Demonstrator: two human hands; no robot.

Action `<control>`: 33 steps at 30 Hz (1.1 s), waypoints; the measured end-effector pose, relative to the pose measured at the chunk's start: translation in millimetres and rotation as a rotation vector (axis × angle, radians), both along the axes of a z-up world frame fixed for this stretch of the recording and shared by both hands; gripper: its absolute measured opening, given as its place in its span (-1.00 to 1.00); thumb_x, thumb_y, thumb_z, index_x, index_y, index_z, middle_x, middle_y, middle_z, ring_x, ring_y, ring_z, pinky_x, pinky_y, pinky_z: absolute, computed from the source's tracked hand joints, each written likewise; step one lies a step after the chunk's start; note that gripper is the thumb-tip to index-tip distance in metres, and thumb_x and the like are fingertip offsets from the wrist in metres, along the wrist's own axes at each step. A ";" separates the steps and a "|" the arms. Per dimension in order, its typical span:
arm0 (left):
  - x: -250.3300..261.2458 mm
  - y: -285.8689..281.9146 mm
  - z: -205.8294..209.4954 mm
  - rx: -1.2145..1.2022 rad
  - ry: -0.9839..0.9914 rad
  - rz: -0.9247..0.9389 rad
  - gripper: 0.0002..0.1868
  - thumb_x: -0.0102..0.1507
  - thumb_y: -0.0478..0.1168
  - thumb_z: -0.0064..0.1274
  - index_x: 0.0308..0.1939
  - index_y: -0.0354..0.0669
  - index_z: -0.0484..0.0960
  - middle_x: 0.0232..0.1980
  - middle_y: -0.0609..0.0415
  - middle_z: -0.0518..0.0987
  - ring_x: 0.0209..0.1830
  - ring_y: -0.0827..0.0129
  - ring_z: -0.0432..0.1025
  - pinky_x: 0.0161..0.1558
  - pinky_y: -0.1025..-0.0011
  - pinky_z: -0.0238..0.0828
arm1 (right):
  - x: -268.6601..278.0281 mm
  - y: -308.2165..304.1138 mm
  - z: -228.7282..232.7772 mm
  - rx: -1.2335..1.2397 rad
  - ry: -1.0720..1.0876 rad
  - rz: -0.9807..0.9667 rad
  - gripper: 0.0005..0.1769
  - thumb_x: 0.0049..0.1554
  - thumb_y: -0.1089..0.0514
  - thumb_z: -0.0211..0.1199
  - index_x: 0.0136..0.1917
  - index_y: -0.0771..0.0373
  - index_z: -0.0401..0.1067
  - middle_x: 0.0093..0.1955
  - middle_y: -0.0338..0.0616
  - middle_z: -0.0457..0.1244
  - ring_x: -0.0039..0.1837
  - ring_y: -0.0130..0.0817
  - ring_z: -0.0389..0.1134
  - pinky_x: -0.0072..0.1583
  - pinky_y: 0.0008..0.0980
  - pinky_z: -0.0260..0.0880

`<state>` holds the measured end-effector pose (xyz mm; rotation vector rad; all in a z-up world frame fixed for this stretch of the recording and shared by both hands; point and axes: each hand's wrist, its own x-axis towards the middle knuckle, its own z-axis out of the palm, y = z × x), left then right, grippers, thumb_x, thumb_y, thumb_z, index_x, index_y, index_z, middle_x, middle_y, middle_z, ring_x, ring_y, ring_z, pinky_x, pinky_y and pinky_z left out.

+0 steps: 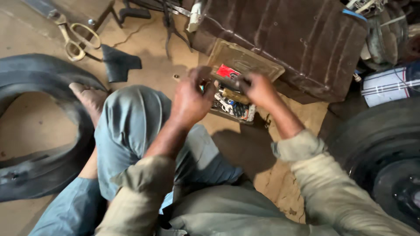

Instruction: The person sits on the floor and uses a metal tool to scrape the inner surface of a motorcycle tire. They then apply a patch to the tire and use a hammer to secure it. Finally, they use scissors to trim the excess material from the patch.

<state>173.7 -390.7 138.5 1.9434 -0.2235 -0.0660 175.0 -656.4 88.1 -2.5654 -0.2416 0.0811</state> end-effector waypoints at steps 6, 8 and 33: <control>-7.4 -20.0 -54.1 0.297 -0.071 -0.134 -0.66 0.22 -0.17 0.12 0.06 -0.14 0.59 -0.02 -0.19 0.61 0.01 -0.17 0.48 0.01 -0.02 0.40 | -56.6 -24.8 -73.7 -0.287 0.096 -0.094 -0.58 0.06 0.28 0.21 0.21 0.15 0.50 0.13 0.10 0.37 0.16 0.10 0.40 0.19 -0.03 0.40; -3.8 -15.9 -60.0 0.310 0.005 -0.083 -0.76 0.27 -0.15 0.12 -0.01 -0.11 0.63 -0.04 -0.17 0.62 0.00 -0.16 0.48 0.01 0.02 0.42 | -54.7 -21.4 -96.9 -0.308 -0.109 0.007 -0.42 -0.03 0.35 0.14 0.28 0.21 0.43 0.23 0.13 0.33 0.24 0.11 0.39 0.27 -0.04 0.41; -6.5 -27.4 -74.2 0.855 0.174 -0.602 -0.73 0.13 -0.24 -0.03 -0.23 -0.15 0.76 -0.05 -0.13 0.68 0.16 0.03 0.47 0.13 0.13 0.41 | -39.8 22.1 -88.4 -0.078 0.217 -0.211 -0.62 0.11 -0.09 0.37 0.05 0.22 0.50 -0.10 0.03 0.40 -0.01 0.05 0.42 0.04 -0.06 0.39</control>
